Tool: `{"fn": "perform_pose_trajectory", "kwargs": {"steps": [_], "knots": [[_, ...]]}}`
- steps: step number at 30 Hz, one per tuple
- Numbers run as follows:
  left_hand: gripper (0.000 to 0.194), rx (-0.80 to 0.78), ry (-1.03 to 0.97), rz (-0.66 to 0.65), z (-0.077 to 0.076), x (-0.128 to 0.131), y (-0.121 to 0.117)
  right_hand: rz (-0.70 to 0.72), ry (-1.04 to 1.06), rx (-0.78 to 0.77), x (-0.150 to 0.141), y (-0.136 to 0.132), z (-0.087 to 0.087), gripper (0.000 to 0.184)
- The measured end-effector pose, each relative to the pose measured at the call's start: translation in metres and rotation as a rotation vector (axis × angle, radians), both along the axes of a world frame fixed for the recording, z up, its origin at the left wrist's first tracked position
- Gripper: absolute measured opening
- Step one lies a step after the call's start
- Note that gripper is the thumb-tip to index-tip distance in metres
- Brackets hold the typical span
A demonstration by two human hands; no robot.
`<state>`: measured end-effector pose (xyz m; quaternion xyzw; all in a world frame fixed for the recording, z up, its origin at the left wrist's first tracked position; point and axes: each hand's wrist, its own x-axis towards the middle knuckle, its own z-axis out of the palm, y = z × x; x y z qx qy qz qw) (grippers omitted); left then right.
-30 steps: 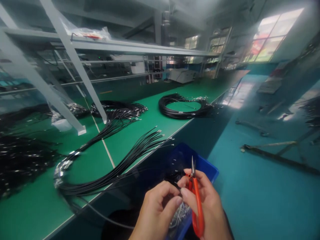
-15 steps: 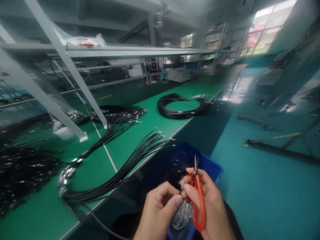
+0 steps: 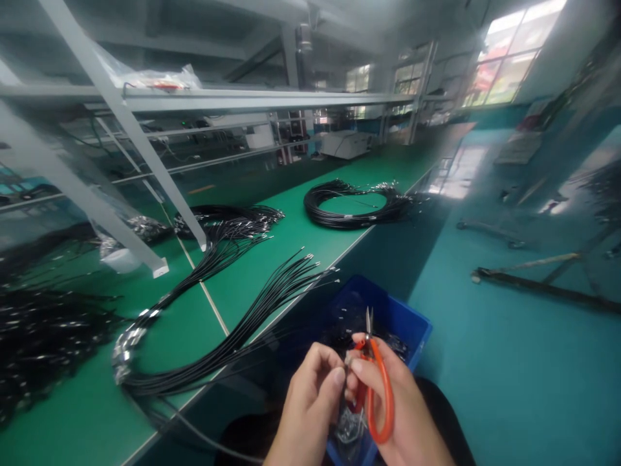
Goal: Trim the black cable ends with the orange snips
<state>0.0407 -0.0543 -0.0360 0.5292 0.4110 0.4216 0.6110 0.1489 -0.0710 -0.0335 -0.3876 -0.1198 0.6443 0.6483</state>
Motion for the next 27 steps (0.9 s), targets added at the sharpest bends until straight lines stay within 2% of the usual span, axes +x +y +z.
{"fn": "perform_pose_trajectory", "kwargs": {"steps": [4,6,11,17,23,27], "knots": [[0.021,0.111,0.021,0.119,0.006,0.005,-0.002,0.000,0.029,0.011,-0.008,0.000,0.000,0.035],[0.020,0.098,0.024,0.152,0.010,0.004,-0.001,0.006,0.005,0.039,-0.010,0.001,0.001,0.034],[0.015,-0.080,-0.169,0.001,0.015,-0.003,0.005,0.045,-0.017,0.064,-0.009,-0.001,0.001,0.028],[0.014,-0.130,-0.277,0.055,0.015,-0.002,0.007,0.031,0.007,0.070,-0.008,-0.002,0.002,0.029],[0.015,-0.185,-0.336,-0.042,0.016,-0.001,0.008,0.034,0.051,0.083,-0.007,-0.001,0.001,0.027],[0.012,-0.207,-0.357,-0.015,0.017,-0.001,0.007,0.037,0.068,0.086,-0.007,0.000,-0.001,0.027]]}}
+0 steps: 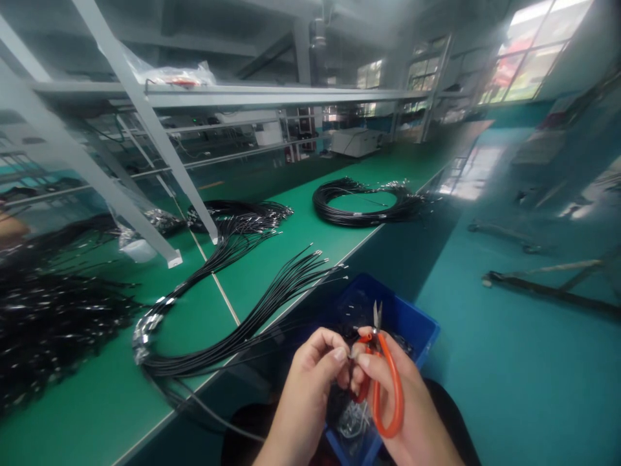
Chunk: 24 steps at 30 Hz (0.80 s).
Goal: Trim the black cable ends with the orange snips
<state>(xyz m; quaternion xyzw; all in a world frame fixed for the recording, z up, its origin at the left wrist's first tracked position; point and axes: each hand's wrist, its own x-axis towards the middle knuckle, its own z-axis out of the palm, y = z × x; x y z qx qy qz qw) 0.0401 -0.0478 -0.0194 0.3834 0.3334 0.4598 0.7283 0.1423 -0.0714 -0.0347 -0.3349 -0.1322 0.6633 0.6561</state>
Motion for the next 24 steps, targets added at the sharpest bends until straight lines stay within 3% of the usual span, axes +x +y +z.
{"fn": "perform_pose_trajectory", "kwargs": {"steps": [5,8,12,16,21,24], "knots": [[0.013,0.079,0.041,-0.009,-0.003,0.000,0.001,-0.028,-0.002,-0.024,0.000,0.001,0.001,0.026],[0.014,0.108,0.153,0.065,-0.005,-0.005,0.003,-0.020,0.016,-0.040,0.001,0.001,0.001,0.024],[0.004,0.421,0.576,0.310,-0.002,-0.009,0.000,-0.014,0.021,-0.042,0.001,0.002,0.004,0.024],[0.018,0.679,0.808,0.452,0.002,-0.006,-0.005,-0.013,0.031,-0.057,-0.001,0.003,0.007,0.025],[0.014,0.676,0.868,0.427,0.002,-0.015,-0.002,-0.026,0.024,-0.054,-0.002,0.004,0.007,0.025],[0.012,0.497,0.725,0.244,0.003,-0.017,-0.004,-0.023,0.021,-0.028,-0.003,0.005,0.007,0.023]]}}
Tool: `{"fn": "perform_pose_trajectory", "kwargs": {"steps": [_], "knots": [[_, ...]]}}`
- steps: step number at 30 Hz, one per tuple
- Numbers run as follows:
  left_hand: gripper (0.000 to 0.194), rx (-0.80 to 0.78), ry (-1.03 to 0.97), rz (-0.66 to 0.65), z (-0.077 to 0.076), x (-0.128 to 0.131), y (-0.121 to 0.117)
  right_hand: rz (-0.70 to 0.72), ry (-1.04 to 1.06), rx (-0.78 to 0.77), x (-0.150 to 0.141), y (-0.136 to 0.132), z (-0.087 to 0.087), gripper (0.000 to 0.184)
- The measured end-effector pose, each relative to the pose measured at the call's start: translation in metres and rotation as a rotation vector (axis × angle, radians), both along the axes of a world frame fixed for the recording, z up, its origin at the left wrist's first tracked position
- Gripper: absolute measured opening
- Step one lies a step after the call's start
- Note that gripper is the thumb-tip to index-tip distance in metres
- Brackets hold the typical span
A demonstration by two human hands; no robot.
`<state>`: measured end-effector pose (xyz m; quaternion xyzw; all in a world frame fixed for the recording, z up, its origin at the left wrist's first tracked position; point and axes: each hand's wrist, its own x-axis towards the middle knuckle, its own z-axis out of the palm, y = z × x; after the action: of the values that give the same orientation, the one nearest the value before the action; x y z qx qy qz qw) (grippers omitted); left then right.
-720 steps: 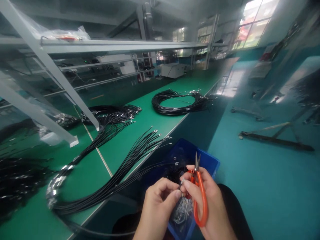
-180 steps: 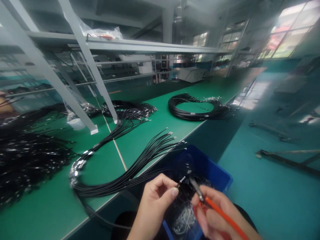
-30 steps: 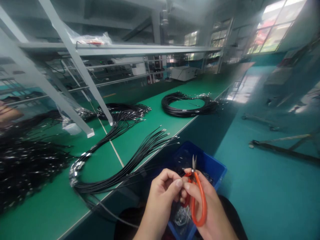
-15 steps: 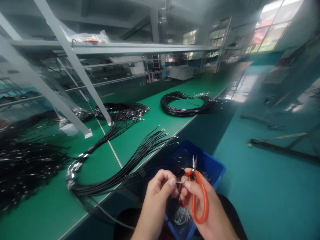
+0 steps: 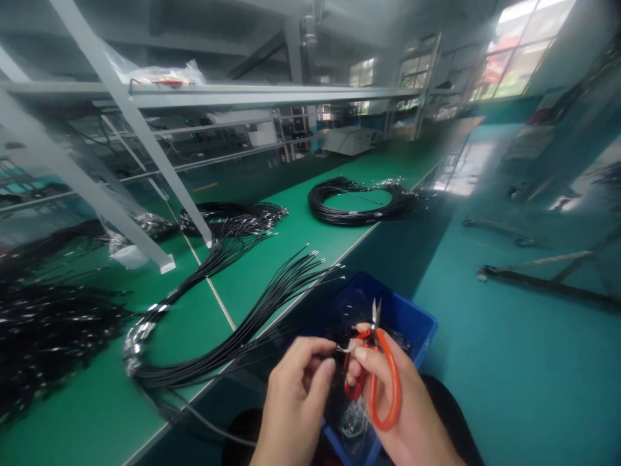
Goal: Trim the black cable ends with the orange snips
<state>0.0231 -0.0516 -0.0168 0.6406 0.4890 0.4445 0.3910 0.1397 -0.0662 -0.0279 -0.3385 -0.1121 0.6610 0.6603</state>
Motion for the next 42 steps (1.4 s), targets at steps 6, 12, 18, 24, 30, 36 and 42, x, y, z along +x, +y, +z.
{"fn": "perform_pose_trajectory", "kwargs": {"steps": [6,12,18,24,30,36,42], "knots": [[0.010,-0.302,-0.271,-0.145,-0.005,0.006,-0.003,-0.013,-0.051,0.012,0.001,0.001,0.001,0.025],[0.023,-0.419,-0.400,-0.113,-0.014,0.006,0.003,-0.111,-0.174,0.049,0.001,0.003,0.003,0.028],[0.027,-0.417,-0.434,-0.116,-0.015,0.008,0.003,-0.096,-0.282,0.028,-0.001,0.009,0.005,0.029],[0.026,-0.472,-0.427,-0.088,-0.017,0.003,0.007,-0.210,-0.588,0.078,0.004,0.005,-0.003,0.028],[0.026,-0.500,-0.452,-0.133,-0.019,0.002,0.007,-0.268,-0.998,0.308,0.006,0.003,-0.018,0.026],[0.025,-0.454,-0.411,-0.146,-0.018,0.003,0.005,-0.456,-1.437,0.607,0.009,0.006,-0.018,0.029],[0.022,-0.386,-0.472,-0.053,-0.016,0.003,0.005,-0.549,-1.565,0.765,0.011,0.004,-0.021,0.030]]}}
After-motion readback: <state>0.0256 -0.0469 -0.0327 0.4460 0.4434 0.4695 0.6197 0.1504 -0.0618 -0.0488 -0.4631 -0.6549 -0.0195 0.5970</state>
